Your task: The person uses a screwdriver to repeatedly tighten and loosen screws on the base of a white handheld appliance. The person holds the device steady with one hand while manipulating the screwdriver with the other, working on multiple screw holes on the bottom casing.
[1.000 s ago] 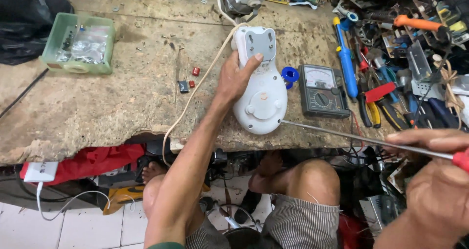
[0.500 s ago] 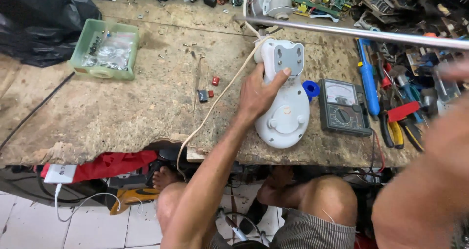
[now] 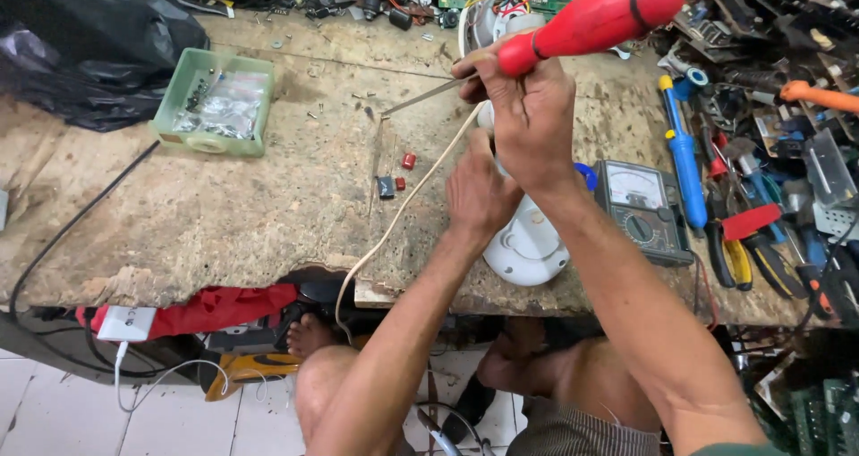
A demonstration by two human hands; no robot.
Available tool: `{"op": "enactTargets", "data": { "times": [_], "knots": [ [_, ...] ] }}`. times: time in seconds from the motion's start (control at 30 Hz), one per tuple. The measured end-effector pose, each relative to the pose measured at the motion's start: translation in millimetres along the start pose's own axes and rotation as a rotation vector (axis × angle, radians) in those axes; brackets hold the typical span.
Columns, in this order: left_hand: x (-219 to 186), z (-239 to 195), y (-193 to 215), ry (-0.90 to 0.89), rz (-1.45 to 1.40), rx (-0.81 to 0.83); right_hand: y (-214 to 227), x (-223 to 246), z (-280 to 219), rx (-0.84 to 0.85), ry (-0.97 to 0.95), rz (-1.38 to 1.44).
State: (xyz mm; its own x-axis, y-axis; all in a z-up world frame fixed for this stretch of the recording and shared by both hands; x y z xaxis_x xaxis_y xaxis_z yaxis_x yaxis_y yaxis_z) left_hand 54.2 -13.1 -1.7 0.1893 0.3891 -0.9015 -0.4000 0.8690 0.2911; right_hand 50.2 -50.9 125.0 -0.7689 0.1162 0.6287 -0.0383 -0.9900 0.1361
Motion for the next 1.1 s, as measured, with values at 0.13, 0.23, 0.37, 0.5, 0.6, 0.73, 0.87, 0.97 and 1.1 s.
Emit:
{"op": "enactTargets", "data": {
  "times": [0.13,0.23,0.37,0.5,0.6,0.73,0.87,0.97,1.1],
  "knots": [
    [3.1,-6.1,-0.5,-0.208,0.015,-0.214,-2.8,-5.5,-3.7,0.018,-0.019,0.074],
    [5.4,-9.3,-1.2,-0.254,0.082,-0.318,-1.2,-4.9,-4.2,0.019,-0.018,0.057],
    [-5.2,-11.3,5.6,-0.398,0.082,-0.438,16.4,2.6,-1.7,-0.022,-0.022,0.088],
    [-18.3,-18.1,13.2,-0.629,0.12,-0.494,54.8,34.6,-1.5,-0.098,-0.008,0.074],
    [-16.6,-17.6,10.8,-0.699,0.12,-0.452,98.6,58.0,-3.8,-0.204,0.021,0.027],
    [-19.8,-20.9,12.8,-0.809,0.207,-0.409,185.5,67.9,-19.2,-0.33,-0.078,-0.122],
    [-25.5,-23.2,19.3,-0.873,0.173,-0.413,331.7,21.0,-65.2,-0.216,-0.057,-0.444],
    [-17.0,-20.8,17.2,-0.858,0.127,-0.426,433.6,-17.0,-126.7,0.099,-0.107,-0.782],
    [-20.3,-22.4,25.1,-0.84,0.06,-0.492,483.9,-31.6,-158.6,-0.057,-0.401,-0.336]
  ]
}}
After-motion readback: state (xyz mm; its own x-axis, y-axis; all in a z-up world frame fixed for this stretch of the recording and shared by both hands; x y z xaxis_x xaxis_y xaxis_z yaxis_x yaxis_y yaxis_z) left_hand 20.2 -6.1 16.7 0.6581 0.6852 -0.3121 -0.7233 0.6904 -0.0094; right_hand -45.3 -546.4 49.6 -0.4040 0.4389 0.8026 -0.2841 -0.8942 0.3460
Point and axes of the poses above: each hand's wrist, its own z-axis towards the middle knuckle, its own y-axis out of the back of the hand, x = y × z, the point moved 5 cm from there along z, towards the middle knuckle, and after that the axes turned 9 degrees about -x, right-handed, at the moved point
